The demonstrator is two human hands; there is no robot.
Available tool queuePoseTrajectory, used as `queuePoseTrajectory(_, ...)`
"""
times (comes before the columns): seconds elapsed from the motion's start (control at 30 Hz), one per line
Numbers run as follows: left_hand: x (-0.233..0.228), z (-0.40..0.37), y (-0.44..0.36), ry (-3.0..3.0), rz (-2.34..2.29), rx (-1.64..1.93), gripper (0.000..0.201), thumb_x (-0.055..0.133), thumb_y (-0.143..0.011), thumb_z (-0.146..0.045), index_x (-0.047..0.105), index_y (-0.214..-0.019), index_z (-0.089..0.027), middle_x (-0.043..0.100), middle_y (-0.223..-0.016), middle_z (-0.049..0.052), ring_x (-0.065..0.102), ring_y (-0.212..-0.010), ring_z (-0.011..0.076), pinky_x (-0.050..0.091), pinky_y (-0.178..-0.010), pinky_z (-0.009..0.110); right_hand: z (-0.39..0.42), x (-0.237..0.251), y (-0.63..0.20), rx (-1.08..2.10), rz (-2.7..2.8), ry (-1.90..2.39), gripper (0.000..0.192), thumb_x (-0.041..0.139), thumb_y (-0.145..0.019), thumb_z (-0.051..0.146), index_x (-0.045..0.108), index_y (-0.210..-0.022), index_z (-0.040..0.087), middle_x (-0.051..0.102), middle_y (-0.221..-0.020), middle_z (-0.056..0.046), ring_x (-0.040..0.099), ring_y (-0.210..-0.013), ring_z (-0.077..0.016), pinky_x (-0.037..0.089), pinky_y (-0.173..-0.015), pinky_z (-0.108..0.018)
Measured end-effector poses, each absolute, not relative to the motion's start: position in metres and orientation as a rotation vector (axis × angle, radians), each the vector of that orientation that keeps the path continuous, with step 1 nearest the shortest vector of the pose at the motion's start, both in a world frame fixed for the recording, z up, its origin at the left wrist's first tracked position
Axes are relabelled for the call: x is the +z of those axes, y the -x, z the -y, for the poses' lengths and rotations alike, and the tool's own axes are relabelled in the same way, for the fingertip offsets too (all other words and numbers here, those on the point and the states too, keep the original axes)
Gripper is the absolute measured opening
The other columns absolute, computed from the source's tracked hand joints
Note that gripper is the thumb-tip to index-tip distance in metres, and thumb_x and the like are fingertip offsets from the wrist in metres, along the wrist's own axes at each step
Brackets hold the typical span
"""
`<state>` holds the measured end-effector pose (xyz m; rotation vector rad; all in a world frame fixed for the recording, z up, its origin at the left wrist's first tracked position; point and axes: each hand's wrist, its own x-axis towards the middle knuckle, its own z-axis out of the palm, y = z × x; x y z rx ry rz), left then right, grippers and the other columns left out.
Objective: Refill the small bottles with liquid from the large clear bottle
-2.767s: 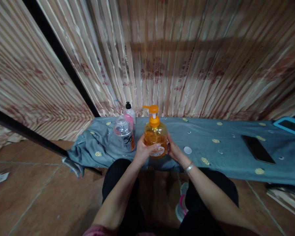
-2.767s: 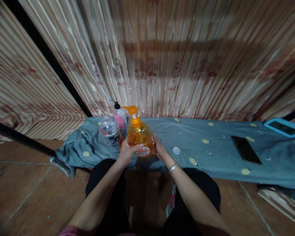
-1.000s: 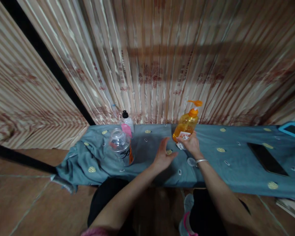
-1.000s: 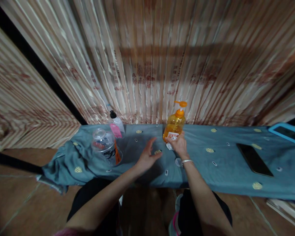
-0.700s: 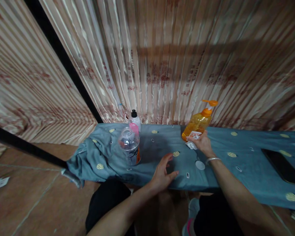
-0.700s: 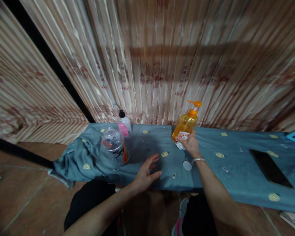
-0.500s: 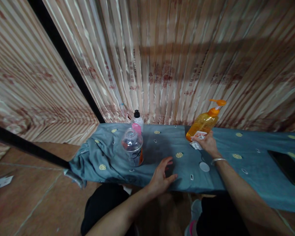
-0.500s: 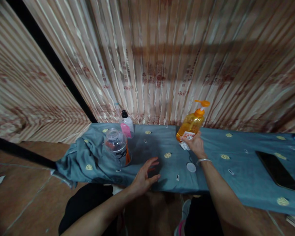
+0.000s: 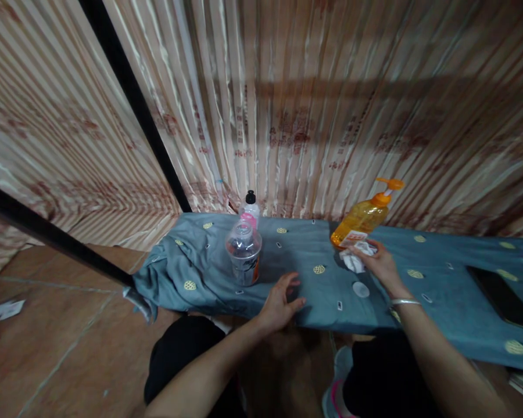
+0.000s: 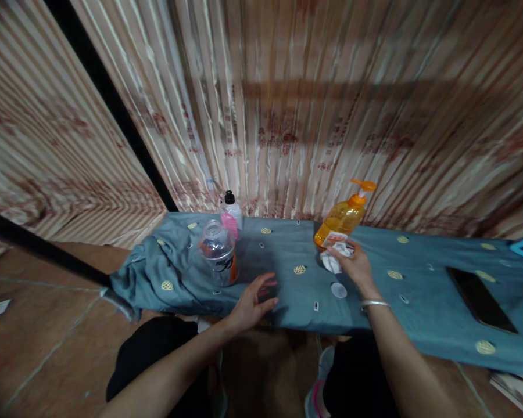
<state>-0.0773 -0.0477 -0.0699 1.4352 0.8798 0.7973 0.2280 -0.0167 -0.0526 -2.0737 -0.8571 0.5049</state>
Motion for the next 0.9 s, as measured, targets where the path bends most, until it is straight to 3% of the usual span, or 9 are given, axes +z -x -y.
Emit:
queuePoseTrajectory(0.13, -0.082, 0.047, 0.074, -1.242, -0.876, 0.788, 0.058, 0.076, -0.068, -0.019, 0.056, -0.123, -0.018, 0.055, -0.134, 0.016, 0.057, -0.119, 0.0295, 0.046, -0.101, 0.048, 0.046, -0.044, -0.186, 0.774, 0.779, 1.85, 0.031, 0.064, -0.088, 0.03, 0.057, -0.115, 0.018, 0.064, -0.097, -0.002, 0.061, -0.071, -0.0127, 0.053, -0.059, -0.028)
queuePoseTrajectory(0.23, -0.09, 0.045, 0.069, -0.969, -0.901, 0.807, 0.065, 0.083, -0.062, -0.026, 0.056, -0.12, -0.016, 0.051, -0.137, 0.02, 0.056, -0.12, 0.0302, 0.047, -0.099, 0.046, 0.06, -0.047, -0.146, 1.061, 0.749, 1.658, 0.017, 0.061, -0.09, 0.031, 0.062, -0.1, 0.016, 0.063, -0.084, 0.001, 0.058, -0.062, -0.0094, 0.05, -0.053, -0.024)
queuePoseTrajectory(0.33, -0.089, 0.044, 0.067, -0.821, -0.904, 0.818, 0.065, 0.086, -0.058, -0.034, 0.059, -0.115, -0.017, 0.058, -0.131, 0.018, 0.059, -0.117, 0.0278, 0.045, -0.101, 0.042, 0.065, -0.057, -0.112, 1.265, 0.654, 1.53, 0.019, 0.06, -0.091, 0.034, 0.061, -0.099, 0.016, 0.063, -0.083, 0.001, 0.056, -0.059, -0.0087, 0.049, -0.051, -0.023)
queuePoseTrajectory(0.47, -0.079, 0.043, 0.074, -0.732, -0.764, 0.771, 0.055, 0.08, -0.064, -0.046, 0.063, -0.108, -0.018, 0.069, -0.113, 0.011, 0.065, -0.105, 0.0242, 0.048, -0.095, 0.039, 0.064, -0.07, -0.085, 1.398, 0.554, 1.387, 0.026, 0.055, -0.093, 0.04, 0.061, -0.102, 0.016, 0.063, -0.087, 0.0, 0.058, -0.062, -0.0101, 0.05, -0.054, -0.026)
queuePoseTrajectory(0.63, -0.072, 0.041, 0.082, -0.562, -0.791, 0.779, 0.041, 0.068, -0.073, -0.053, 0.063, -0.093, -0.017, 0.07, -0.096, 0.009, 0.067, -0.088, 0.0207, 0.052, -0.082, 0.035, 0.066, -0.074, -0.076, 1.426, 0.573, 1.274, 0.032, 0.052, -0.093, 0.045, 0.061, -0.106, 0.017, 0.066, -0.093, -0.003, 0.063, -0.071, -0.0137, 0.054, -0.064, -0.032)
queuePoseTrajectory(0.9, -0.075, 0.03, 0.08, -0.729, -0.846, 0.938, 0.045, 0.08, -0.061, -0.046, 0.065, -0.089, -0.015, 0.068, -0.09, 0.005, 0.065, -0.081, 0.0167, 0.055, -0.073, 0.029, 0.054, -0.069, -0.088, 1.326, 0.816, 1.373, 0.026, 0.058, -0.091, 0.038, 0.062, -0.105, 0.016, 0.067, -0.099, -0.004, 0.065, -0.08, -0.0159, 0.056, -0.07, -0.036)
